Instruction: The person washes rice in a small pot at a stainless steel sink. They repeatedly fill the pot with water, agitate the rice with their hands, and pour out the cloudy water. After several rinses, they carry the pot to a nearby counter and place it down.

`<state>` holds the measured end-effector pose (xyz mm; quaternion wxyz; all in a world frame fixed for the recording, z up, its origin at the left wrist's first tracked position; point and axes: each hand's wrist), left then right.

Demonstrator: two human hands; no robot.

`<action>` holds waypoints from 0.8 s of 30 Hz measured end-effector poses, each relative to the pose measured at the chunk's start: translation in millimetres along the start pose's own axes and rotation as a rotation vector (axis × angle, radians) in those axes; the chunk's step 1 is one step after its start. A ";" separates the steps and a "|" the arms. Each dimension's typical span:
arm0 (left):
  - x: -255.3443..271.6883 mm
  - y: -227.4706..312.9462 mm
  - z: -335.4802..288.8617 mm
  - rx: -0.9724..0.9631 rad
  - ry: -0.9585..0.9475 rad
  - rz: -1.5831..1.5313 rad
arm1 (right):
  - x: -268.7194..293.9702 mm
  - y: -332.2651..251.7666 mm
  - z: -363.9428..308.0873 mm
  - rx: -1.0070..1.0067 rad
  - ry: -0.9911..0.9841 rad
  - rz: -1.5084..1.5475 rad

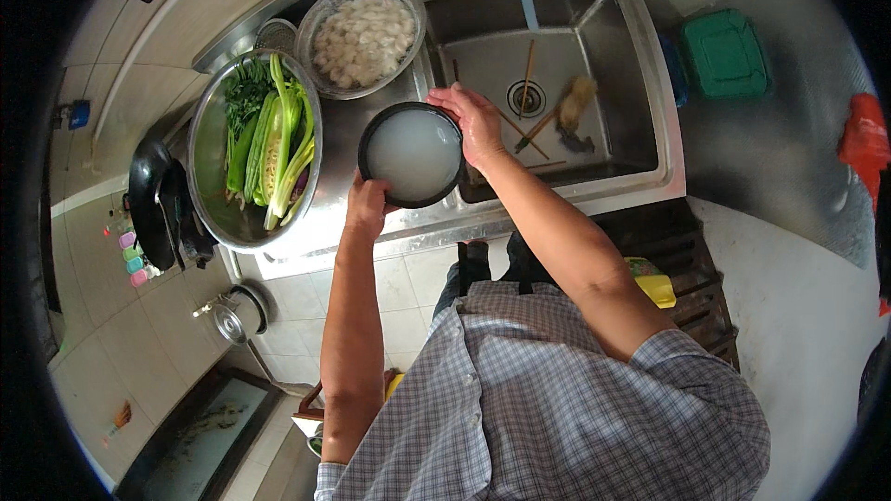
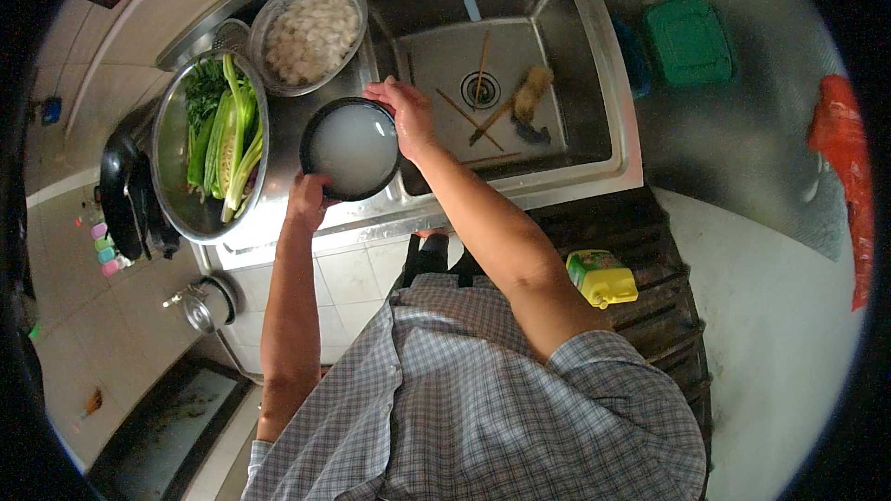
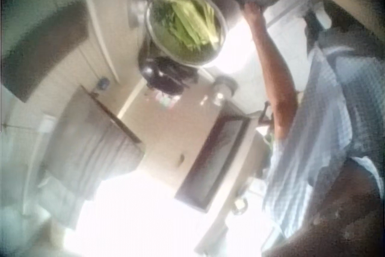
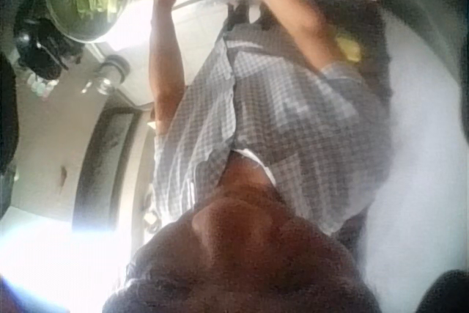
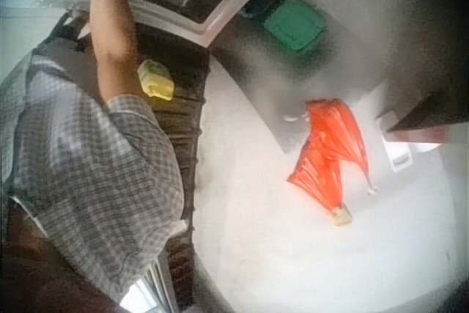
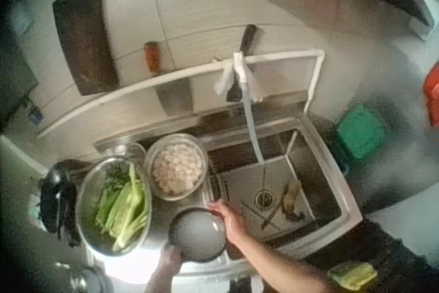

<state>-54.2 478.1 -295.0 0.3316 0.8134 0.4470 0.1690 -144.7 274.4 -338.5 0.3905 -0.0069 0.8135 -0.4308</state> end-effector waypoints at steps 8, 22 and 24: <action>-28.9 23.6 -13.2 0.025 0.089 0.179 | 24.8 -7.7 5.4 -0.160 -0.022 0.257; -41.6 16.9 7.8 -0.248 0.167 0.234 | 42.2 -9.6 9.9 -0.216 0.045 0.457; -43.0 16.9 7.6 -0.248 0.177 0.224 | 41.5 -10.9 9.6 -0.239 0.097 0.474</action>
Point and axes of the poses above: each hand's wrist, its own z-axis towards the middle knuckle, its own x-axis out of the back of the hand, y = z × x, and after that the axes turned 2 degrees about -z, right-handed
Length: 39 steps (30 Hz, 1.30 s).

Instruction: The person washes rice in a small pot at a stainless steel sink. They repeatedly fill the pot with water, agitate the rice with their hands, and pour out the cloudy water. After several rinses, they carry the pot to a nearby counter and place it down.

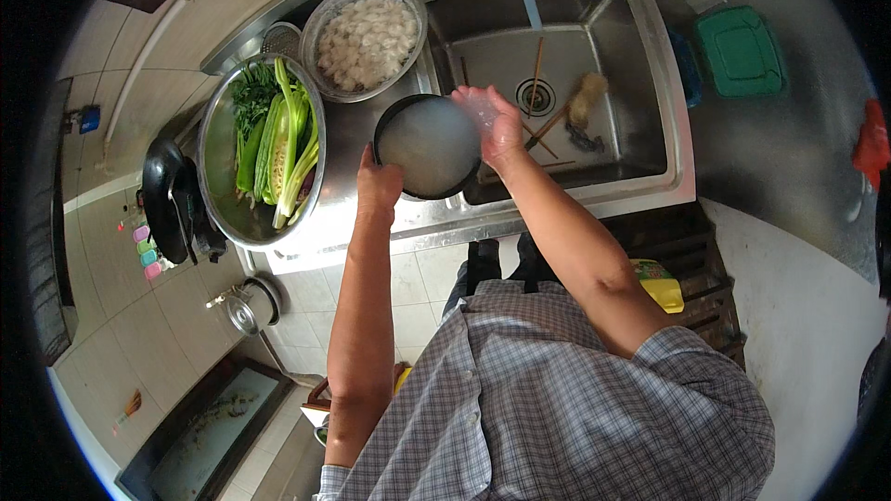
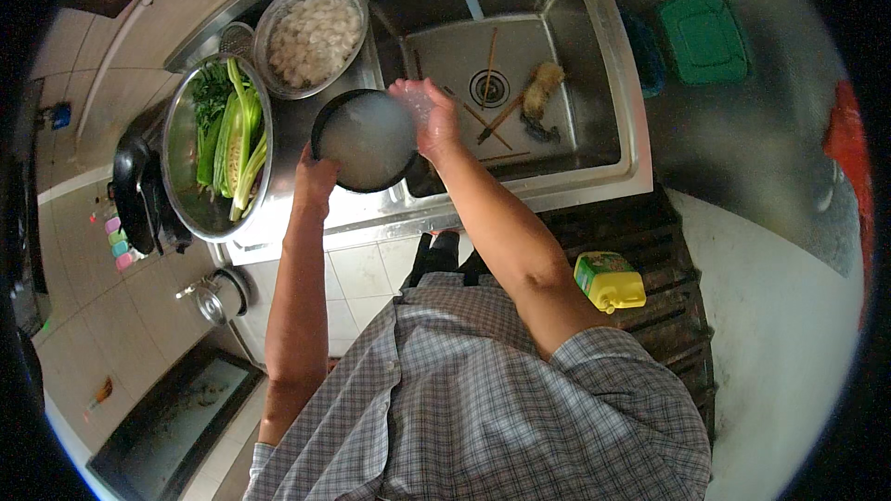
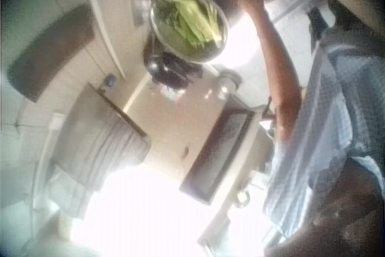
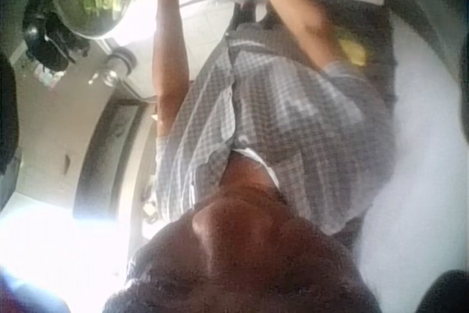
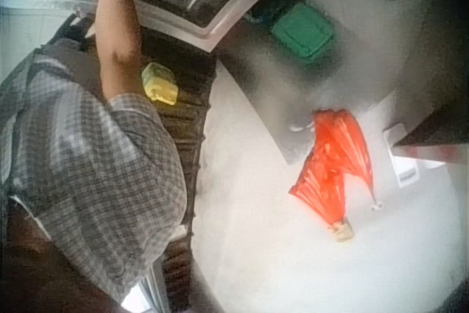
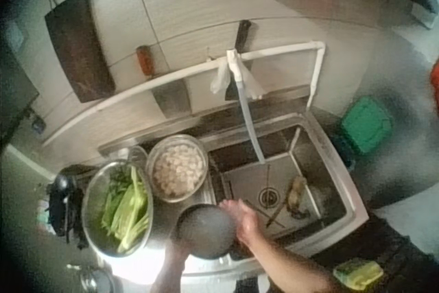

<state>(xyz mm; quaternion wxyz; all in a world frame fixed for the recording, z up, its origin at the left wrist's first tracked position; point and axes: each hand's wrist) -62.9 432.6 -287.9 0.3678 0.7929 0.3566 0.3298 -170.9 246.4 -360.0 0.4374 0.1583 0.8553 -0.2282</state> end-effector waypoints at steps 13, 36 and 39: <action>18.2 -13.5 -9.2 0.152 -0.005 -0.093 | -5.0 14.0 2.7 0.019 -0.032 0.054; 25.6 -83.6 3.9 -0.026 0.281 0.020 | -90.2 66.5 -44.2 0.124 -0.682 -2.432; 21.6 -79.7 2.3 0.079 0.317 -0.046 | -84.3 82.4 -40.6 -0.153 -0.632 -2.757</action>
Point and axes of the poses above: each hand's wrist, its own z-axis towards the middle knuckle, its own x-axis out of the back of the hand, y = z × x, and after that the axes turned 2 degrees about -z, right-handed
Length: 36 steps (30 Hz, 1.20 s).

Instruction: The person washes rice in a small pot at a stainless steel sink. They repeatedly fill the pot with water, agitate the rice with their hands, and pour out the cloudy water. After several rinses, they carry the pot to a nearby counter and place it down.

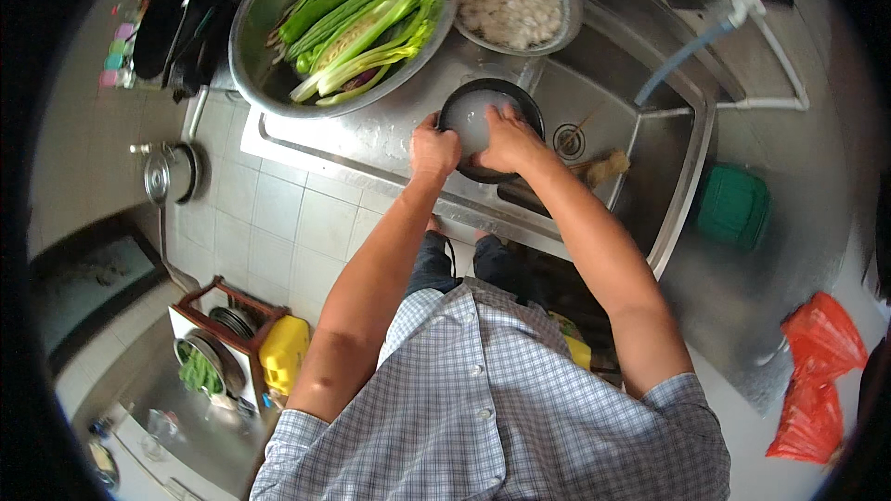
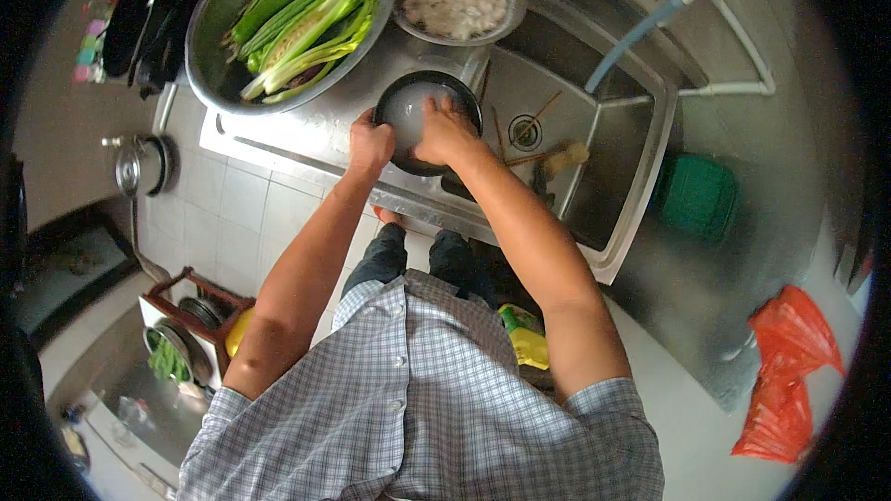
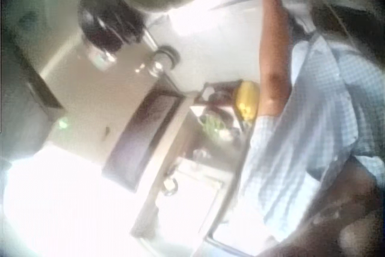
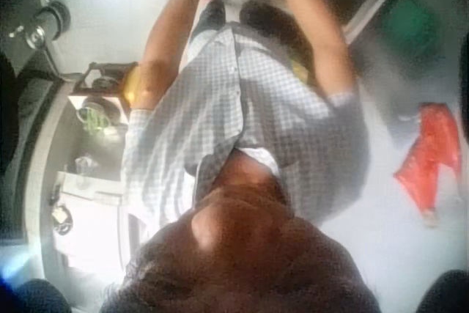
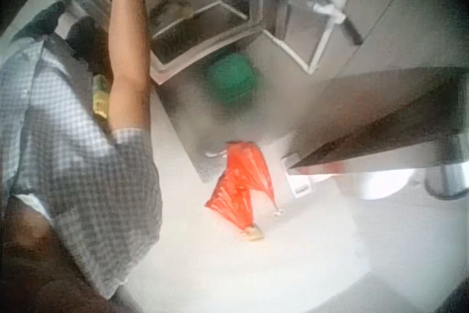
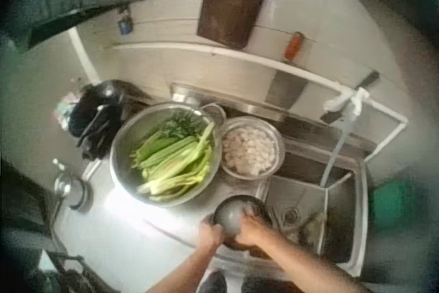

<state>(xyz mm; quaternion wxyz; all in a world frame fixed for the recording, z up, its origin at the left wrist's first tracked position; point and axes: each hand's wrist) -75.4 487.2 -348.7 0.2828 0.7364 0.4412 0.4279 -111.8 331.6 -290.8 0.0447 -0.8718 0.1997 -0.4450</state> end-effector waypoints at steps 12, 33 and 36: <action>-1.2 4.2 -9.5 -0.014 0.066 0.012 | -44.5 12.2 51.3 0.115 0.167 -0.249; 0.7 12.5 -20.6 -0.028 0.164 0.103 | -1.9 4.3 10.0 0.009 -0.098 -0.081; -1.3 10.9 -21.6 -0.081 0.207 0.108 | -17.2 -0.9 20.5 -0.080 -0.102 -0.044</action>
Point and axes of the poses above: each hand's wrist, its own z-axis towards the middle knuckle, its own x-axis out of the back of the hand, y = z × x, and after that the axes turned 2 degrees about -z, right-handed
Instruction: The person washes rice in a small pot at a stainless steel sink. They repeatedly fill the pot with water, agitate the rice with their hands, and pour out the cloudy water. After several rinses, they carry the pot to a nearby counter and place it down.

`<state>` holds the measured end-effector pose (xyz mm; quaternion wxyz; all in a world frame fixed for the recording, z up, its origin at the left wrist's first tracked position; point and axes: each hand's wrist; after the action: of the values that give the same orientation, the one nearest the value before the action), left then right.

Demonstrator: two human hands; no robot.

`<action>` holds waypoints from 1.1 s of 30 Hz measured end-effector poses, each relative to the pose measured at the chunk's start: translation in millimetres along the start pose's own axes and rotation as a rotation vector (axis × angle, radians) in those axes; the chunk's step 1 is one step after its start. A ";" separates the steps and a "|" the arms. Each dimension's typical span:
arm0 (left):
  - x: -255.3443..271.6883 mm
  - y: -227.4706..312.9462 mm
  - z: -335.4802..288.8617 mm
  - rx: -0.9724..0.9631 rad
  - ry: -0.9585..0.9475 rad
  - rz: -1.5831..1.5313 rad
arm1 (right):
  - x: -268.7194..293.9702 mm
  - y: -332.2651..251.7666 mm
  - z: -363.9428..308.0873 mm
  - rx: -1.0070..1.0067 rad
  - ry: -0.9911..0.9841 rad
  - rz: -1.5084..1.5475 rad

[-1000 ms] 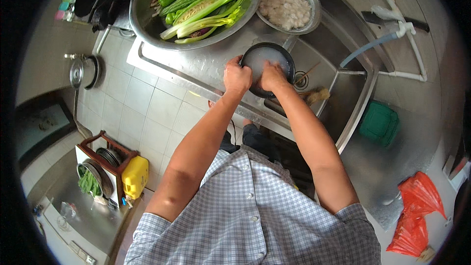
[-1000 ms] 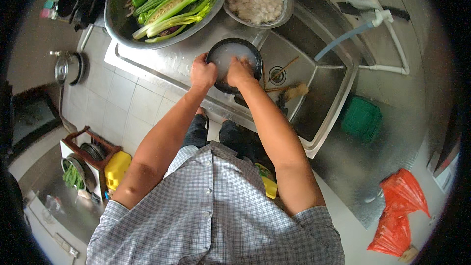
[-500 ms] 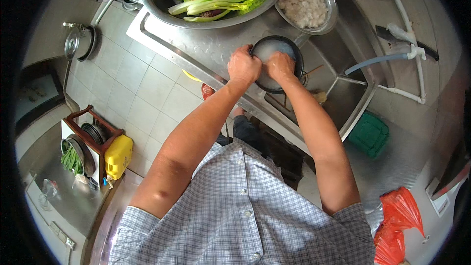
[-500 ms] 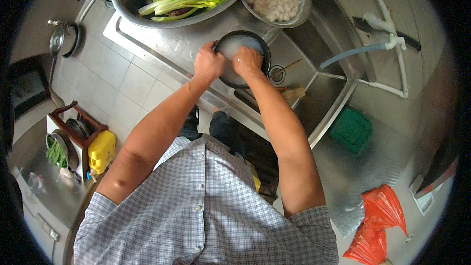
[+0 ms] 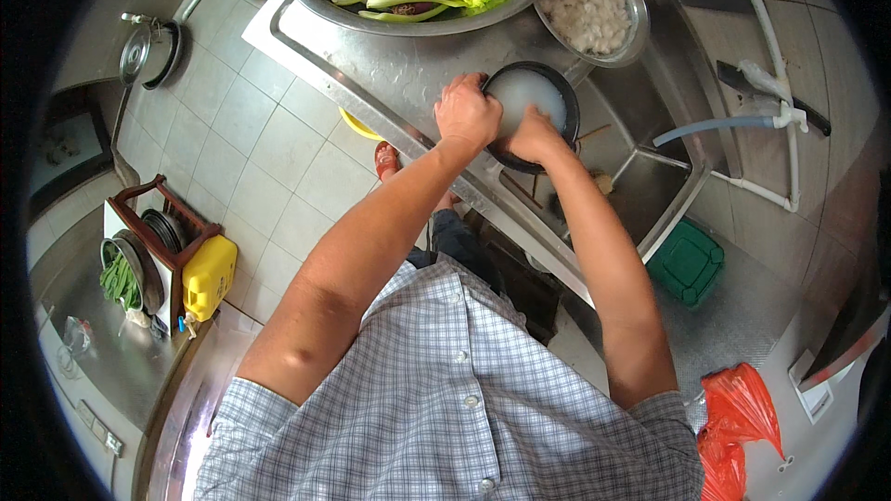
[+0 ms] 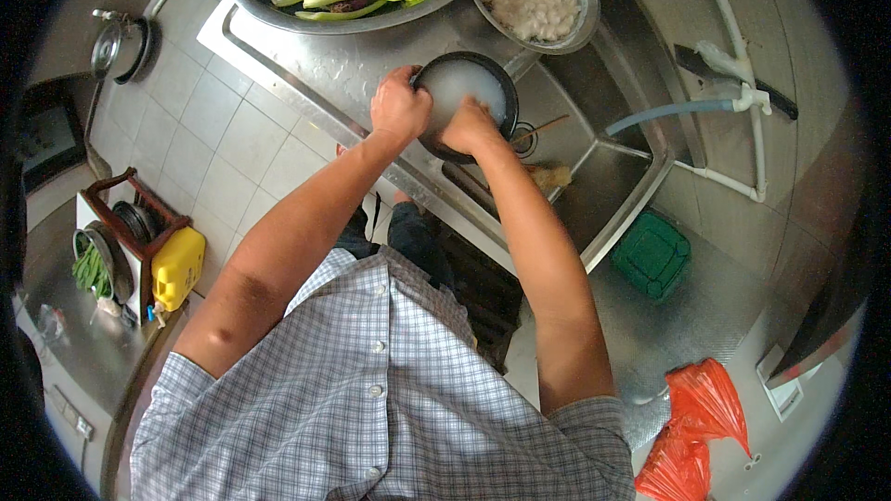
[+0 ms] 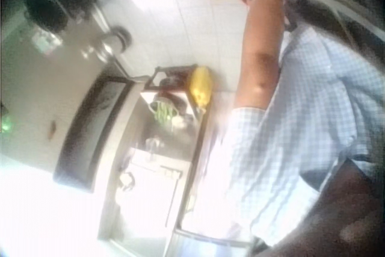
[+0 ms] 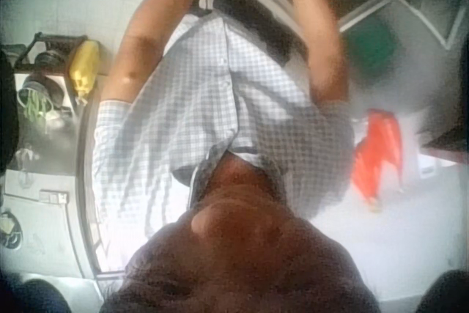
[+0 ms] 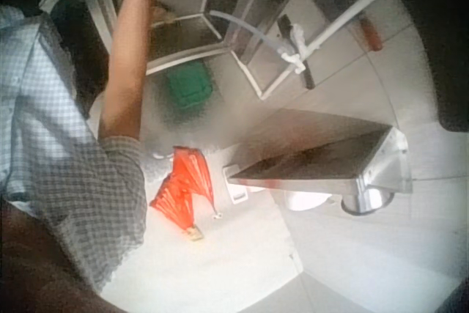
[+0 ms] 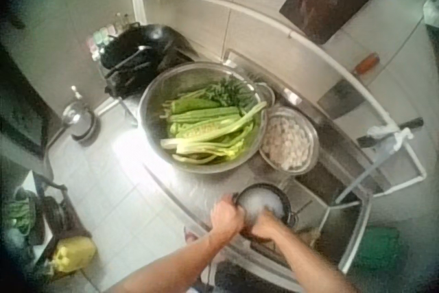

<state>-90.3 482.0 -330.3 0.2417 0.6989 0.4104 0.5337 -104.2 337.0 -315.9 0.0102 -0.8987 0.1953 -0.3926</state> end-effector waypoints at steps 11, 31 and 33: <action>-1.8 0.5 -1.2 -0.012 -0.010 0.000 | -40.4 -0.9 28.1 0.071 0.181 0.043; 3.7 -0.6 -2.2 -0.009 -0.010 -0.018 | 12.3 16.8 -14.1 0.955 0.418 -0.429; 4.1 -0.4 -1.7 -0.014 -0.018 -0.012 | 10.3 11.4 -3.7 0.896 0.363 -0.575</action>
<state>-91.6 485.5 -327.8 0.2535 0.6995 0.4084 0.5288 -104.5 323.4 -308.1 0.2496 -0.7416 -0.2448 -0.5725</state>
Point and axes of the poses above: each hand's wrist, its own z-axis towards the middle knuckle, its own x-axis out of the back of the hand, y = z × x, and after that the axes turned 2 degrees about -z, right-handed
